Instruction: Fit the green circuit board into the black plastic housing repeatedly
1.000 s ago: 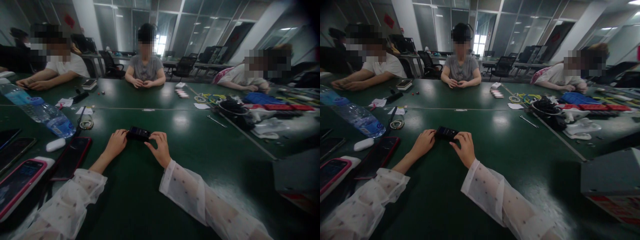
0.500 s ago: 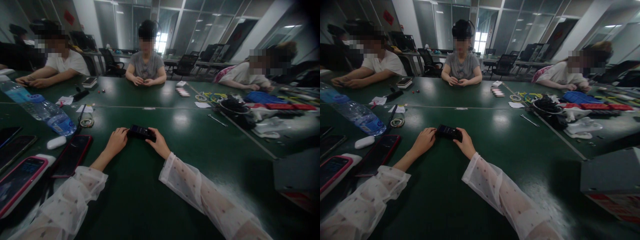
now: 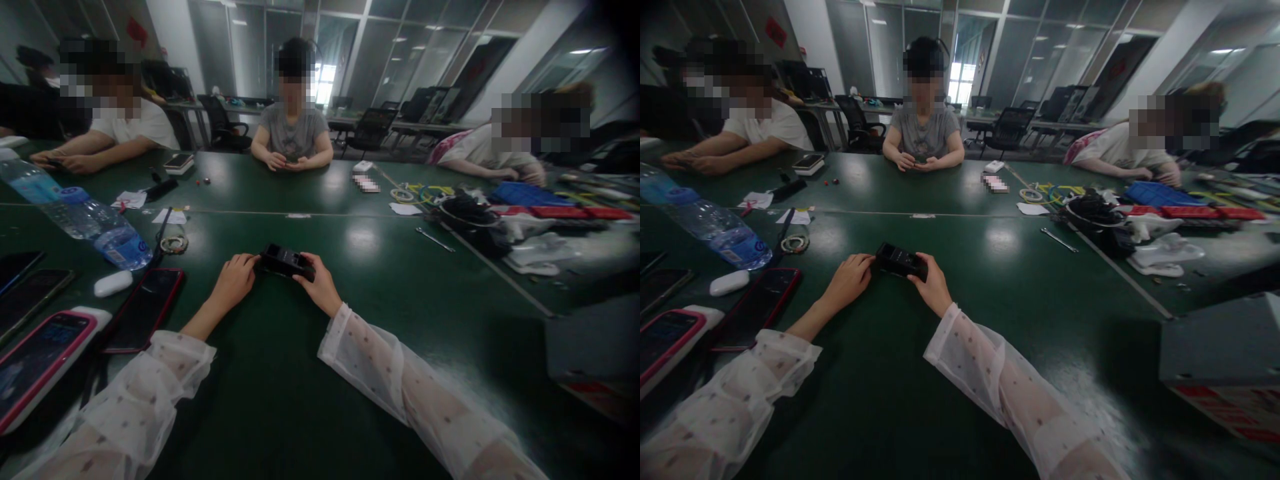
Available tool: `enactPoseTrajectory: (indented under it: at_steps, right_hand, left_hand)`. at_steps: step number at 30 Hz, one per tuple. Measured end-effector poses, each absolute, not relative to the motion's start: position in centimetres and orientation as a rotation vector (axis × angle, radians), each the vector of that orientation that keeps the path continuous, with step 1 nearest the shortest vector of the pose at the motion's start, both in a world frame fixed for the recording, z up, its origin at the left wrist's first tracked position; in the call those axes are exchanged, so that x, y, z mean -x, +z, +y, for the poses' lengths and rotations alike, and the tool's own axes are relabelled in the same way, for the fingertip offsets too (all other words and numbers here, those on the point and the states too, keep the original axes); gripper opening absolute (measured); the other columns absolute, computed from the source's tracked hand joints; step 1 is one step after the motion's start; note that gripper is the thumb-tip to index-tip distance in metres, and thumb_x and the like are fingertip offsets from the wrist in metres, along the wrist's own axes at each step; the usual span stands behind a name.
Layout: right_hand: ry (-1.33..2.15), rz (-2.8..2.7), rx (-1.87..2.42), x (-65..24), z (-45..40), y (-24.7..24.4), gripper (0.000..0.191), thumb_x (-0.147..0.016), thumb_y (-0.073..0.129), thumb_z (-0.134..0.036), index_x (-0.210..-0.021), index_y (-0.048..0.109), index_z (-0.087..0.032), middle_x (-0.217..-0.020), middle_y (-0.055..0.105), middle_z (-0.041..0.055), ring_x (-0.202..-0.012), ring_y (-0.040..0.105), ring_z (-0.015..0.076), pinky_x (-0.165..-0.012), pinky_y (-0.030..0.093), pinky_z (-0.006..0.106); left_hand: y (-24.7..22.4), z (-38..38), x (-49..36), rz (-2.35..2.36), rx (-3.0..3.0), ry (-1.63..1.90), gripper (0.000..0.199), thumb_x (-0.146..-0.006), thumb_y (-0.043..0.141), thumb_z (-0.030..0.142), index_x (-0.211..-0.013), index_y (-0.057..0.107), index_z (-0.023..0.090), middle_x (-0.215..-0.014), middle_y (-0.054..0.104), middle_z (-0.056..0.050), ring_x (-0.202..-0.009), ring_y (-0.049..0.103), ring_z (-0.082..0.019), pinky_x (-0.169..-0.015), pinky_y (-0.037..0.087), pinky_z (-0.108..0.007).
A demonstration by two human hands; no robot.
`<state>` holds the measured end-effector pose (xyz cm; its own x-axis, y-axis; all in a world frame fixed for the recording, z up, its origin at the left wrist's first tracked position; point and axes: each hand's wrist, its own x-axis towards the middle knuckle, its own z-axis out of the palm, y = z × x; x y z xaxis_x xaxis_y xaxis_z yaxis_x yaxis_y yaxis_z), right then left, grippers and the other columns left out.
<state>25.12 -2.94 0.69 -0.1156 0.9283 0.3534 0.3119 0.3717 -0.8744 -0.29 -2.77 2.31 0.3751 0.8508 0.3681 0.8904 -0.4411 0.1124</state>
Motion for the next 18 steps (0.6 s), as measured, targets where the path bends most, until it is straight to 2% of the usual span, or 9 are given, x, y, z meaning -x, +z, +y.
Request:
enactPoseTrajectory:
  at_steps: [6, 11, 18]
  right_hand:
    - [0.73, -1.577, 1.034, -25.0, -3.5, 1.4, 0.054, -0.081, 0.072, -0.027, -0.13, 0.048, -0.026, -0.128, 0.058, 0.0087, -0.123, 0.058, 0.026, -0.106, 0.05, 0.048]
    - [0.558, -1.478, 1.073, -26.1, -3.1, 1.7, 0.057, -0.082, 0.071, -0.033, -0.132, 0.045, -0.025, -0.129, 0.055, 0.0104, -0.12, 0.058, 0.0255, -0.102, 0.053, 0.046]
    - [0.249, -1.366, 1.343, -31.3, -0.8, 0.2, 0.057, -0.078, 0.069, -0.032, -0.128, 0.046, -0.018, -0.122, 0.06, 0.015, -0.104, 0.065, 0.0268, -0.096, 0.053, 0.049]
  left_hand:
    - [2.5, -3.0, 0.3, -1.593, 2.529, -0.603, 0.041, -0.094, 0.04, 0.015, -0.132, 0.055, 0.017, -0.125, 0.06, -0.012, -0.113, 0.054, -0.026, -0.092, 0.048, -0.042]
    - [2.6, -3.0, 0.3, -1.607, 2.531, -0.606, 0.041, -0.093, 0.041, 0.015, -0.132, 0.055, 0.018, -0.126, 0.06, -0.012, -0.114, 0.054, -0.027, -0.091, 0.048, -0.042]
    - [2.4, -2.9, 0.4, -1.607, 2.519, -0.597, 0.041, -0.094, 0.041, 0.015, -0.132, 0.056, 0.018, -0.127, 0.06, -0.012, -0.114, 0.054, -0.027, -0.091, 0.048, -0.042]
